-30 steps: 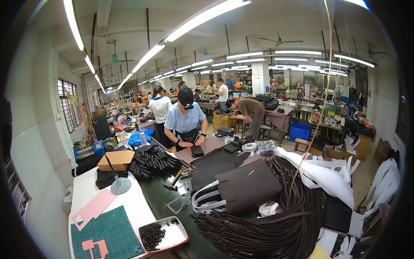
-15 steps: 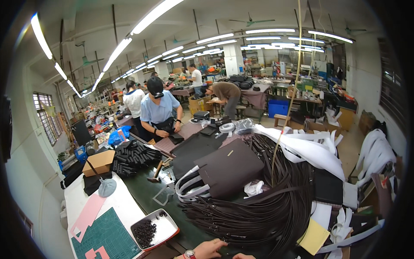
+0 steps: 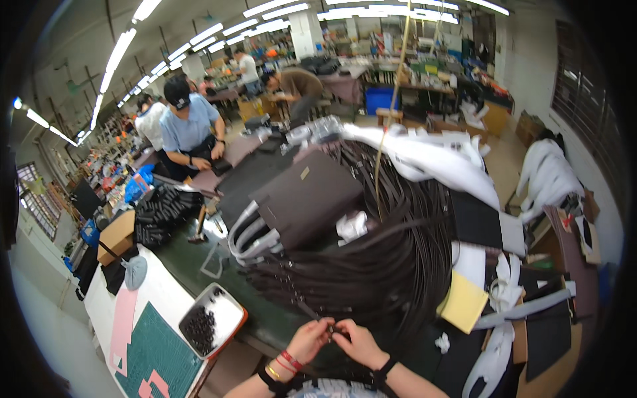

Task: The person attaches small black plastic hardware pieces to the ends of long dark leather straps. They pick up a strap, slide a plastic piece onto the end, and place the finished strap onto a growing pile on the table. The task is performed by hand without tools in a factory setting.

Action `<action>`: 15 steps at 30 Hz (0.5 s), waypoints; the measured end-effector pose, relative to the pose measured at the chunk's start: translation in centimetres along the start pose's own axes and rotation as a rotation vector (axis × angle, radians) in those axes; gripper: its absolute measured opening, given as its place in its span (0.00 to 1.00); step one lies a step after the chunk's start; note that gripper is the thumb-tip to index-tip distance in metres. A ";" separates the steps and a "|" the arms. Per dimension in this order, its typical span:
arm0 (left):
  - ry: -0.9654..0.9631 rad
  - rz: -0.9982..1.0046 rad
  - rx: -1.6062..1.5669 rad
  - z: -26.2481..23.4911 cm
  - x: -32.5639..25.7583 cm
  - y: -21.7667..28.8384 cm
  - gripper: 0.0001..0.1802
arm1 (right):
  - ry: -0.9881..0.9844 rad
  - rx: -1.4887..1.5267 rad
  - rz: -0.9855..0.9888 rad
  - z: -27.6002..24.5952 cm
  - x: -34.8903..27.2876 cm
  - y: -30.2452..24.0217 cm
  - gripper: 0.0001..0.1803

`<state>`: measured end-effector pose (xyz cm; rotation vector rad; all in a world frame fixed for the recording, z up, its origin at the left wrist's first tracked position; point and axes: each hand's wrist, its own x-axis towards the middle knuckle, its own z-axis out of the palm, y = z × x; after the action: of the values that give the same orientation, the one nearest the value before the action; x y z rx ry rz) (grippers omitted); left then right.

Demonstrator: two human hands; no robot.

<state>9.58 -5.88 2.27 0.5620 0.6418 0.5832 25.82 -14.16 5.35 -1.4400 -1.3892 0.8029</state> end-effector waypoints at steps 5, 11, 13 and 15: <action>0.033 -0.038 -0.077 0.9 -0.3 -0.1 0.11 | 0.052 -0.030 0.049 -0.2 0.2 -1.7 0.07; 0.069 0.116 0.013 1.7 -0.8 -1.9 0.09 | 0.141 -0.029 0.036 0.5 -0.3 -0.6 0.07; 0.090 0.100 0.033 1.7 -1.0 -1.7 0.07 | 0.101 0.032 0.061 0.3 -0.4 -0.9 0.07; 0.129 -0.001 0.020 2.0 -1.2 -0.7 0.06 | 0.087 -0.050 0.019 0.3 -0.3 -0.9 0.08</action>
<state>10.41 -7.71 3.61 0.5463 0.7703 0.6159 25.19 -14.48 6.02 -1.5110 -1.3400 0.7138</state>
